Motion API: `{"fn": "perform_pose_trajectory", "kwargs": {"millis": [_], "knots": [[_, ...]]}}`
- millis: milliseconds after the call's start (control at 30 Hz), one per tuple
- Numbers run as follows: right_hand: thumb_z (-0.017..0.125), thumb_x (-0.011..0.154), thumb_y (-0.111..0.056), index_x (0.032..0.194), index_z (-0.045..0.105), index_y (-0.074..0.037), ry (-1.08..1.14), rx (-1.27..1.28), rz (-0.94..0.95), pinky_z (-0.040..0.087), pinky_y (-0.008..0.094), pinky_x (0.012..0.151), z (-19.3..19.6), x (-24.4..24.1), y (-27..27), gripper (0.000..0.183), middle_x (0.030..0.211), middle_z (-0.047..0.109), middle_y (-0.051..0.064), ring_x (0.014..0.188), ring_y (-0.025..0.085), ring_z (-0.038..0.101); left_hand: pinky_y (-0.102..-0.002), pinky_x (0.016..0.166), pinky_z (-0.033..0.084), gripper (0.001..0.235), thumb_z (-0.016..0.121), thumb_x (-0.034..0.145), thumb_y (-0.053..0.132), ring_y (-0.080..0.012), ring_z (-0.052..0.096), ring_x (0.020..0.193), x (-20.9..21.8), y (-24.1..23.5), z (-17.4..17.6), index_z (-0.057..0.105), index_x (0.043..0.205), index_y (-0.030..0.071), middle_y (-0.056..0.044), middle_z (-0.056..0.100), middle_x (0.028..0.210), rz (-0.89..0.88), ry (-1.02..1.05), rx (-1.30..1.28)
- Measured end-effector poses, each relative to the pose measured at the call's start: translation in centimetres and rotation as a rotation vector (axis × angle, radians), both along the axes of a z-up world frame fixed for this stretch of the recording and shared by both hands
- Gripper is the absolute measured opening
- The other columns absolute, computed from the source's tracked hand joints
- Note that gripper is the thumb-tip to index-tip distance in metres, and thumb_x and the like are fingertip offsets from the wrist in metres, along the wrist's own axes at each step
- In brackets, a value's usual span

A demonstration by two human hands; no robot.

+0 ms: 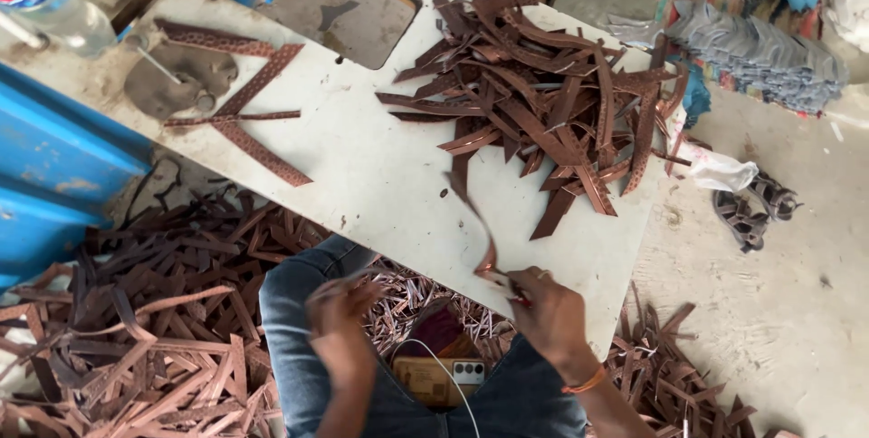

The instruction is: The person cuts and trims patterned leather straps for shoe manufacturing using a hand cutter.

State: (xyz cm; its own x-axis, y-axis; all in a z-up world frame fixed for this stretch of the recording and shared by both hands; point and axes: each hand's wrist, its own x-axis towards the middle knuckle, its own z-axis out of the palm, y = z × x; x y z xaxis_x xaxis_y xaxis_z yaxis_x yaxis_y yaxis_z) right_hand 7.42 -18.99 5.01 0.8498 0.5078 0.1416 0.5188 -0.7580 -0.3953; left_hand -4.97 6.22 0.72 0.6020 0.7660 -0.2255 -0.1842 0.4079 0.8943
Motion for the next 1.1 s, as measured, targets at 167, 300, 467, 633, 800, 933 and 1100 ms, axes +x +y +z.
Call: {"fn": "perform_pose_trajectory", "kwargs": {"millis": [167, 300, 467, 633, 800, 933, 1100], "knots": [[0.079, 0.086, -0.017, 0.113, 0.078, -0.015, 0.32, 0.347, -0.13, 0.059, 0.028, 0.054, 3.6, -1.1, 3.3, 0.027, 0.09, 0.078, 0.006, 0.061, 0.019, 0.074, -0.04, 0.073, 0.065, 0.024, 0.057, 0.097, 0.012, -0.0289, 0.076, 0.081, -0.9, 3.3, -14.2, 0.066, 0.111, -0.006, -0.022, 0.075, 0.093, -0.18, 0.282, -0.075], [0.075, 0.081, -0.009, 0.113, 0.079, -0.015, 0.247, 0.547, 0.349, 0.063, 0.031, 0.069, 9.5, -5.3, 12.0, 0.032, 0.112, 0.077, 0.007, 0.092, 0.02, 0.077, -0.034, 0.081, 0.061, 0.043, 0.07, 0.081, 0.008, -0.0217, 0.072, 0.097, 0.8, -1.4, -21.3, 0.064, 0.122, 0.0, -0.012, 0.073, 0.11, -0.451, -0.048, 0.211], [0.086, 0.082, -0.014, 0.119, 0.075, -0.008, 0.315, 0.609, 0.208, 0.06, 0.032, 0.078, 6.8, -2.6, 13.2, 0.039, 0.102, 0.075, 0.011, 0.089, 0.018, 0.073, -0.041, 0.073, 0.056, 0.035, 0.078, 0.078, 0.015, -0.0296, 0.068, 0.089, 2.1, -3.0, -20.2, 0.071, 0.11, 0.003, -0.017, 0.075, 0.096, -0.597, 0.431, 0.894], [0.072, 0.089, -0.008, 0.116, 0.077, -0.004, 0.465, 0.779, -0.191, 0.055, 0.023, 0.073, -3.0, 1.9, 2.3, 0.027, 0.095, 0.074, 0.003, 0.083, 0.009, 0.066, -0.036, 0.066, 0.059, 0.029, 0.056, 0.1, 0.032, -0.0163, 0.072, 0.061, 2.1, -1.9, -0.9, 0.07, 0.099, 0.007, -0.008, 0.075, 0.073, -0.994, 0.61, 0.491], [0.067, 0.099, -0.017, 0.113, 0.081, 0.0, 0.523, 0.757, -0.48, 0.036, 0.025, 0.058, -3.9, 1.0, 0.3, 0.025, 0.079, 0.07, 0.005, 0.064, 0.013, 0.043, -0.041, 0.058, 0.054, 0.033, 0.052, 0.105, 0.032, -0.023, 0.063, 0.057, 13.4, -1.0, 4.1, 0.068, 0.092, 0.006, -0.009, 0.066, 0.07, -0.665, 0.341, 1.074], [0.067, 0.1, -0.023, 0.107, 0.08, 0.0, 0.421, 0.815, -0.329, 0.044, 0.019, 0.062, -3.7, 1.7, 0.9, 0.027, 0.075, 0.069, 0.001, 0.069, 0.003, 0.055, -0.048, 0.08, 0.056, 0.018, 0.057, 0.102, 0.016, -0.0362, 0.068, 0.094, 25.6, 0.9, 5.3, 0.067, 0.116, 0.009, -0.015, 0.07, 0.106, -0.312, 0.117, 1.335], [0.067, 0.097, -0.025, 0.103, 0.082, -0.001, 0.512, 0.764, -0.459, 0.036, 0.023, 0.051, -1.7, 1.5, 1.3, 0.028, 0.071, 0.067, 0.0, 0.055, 0.004, 0.041, -0.048, 0.09, 0.056, 0.039, 0.068, 0.086, 0.018, -0.0364, 0.065, 0.108, 31.6, 2.6, 1.3, 0.061, 0.122, 0.008, -0.016, 0.066, 0.116, -0.456, 0.345, 1.621]]}}
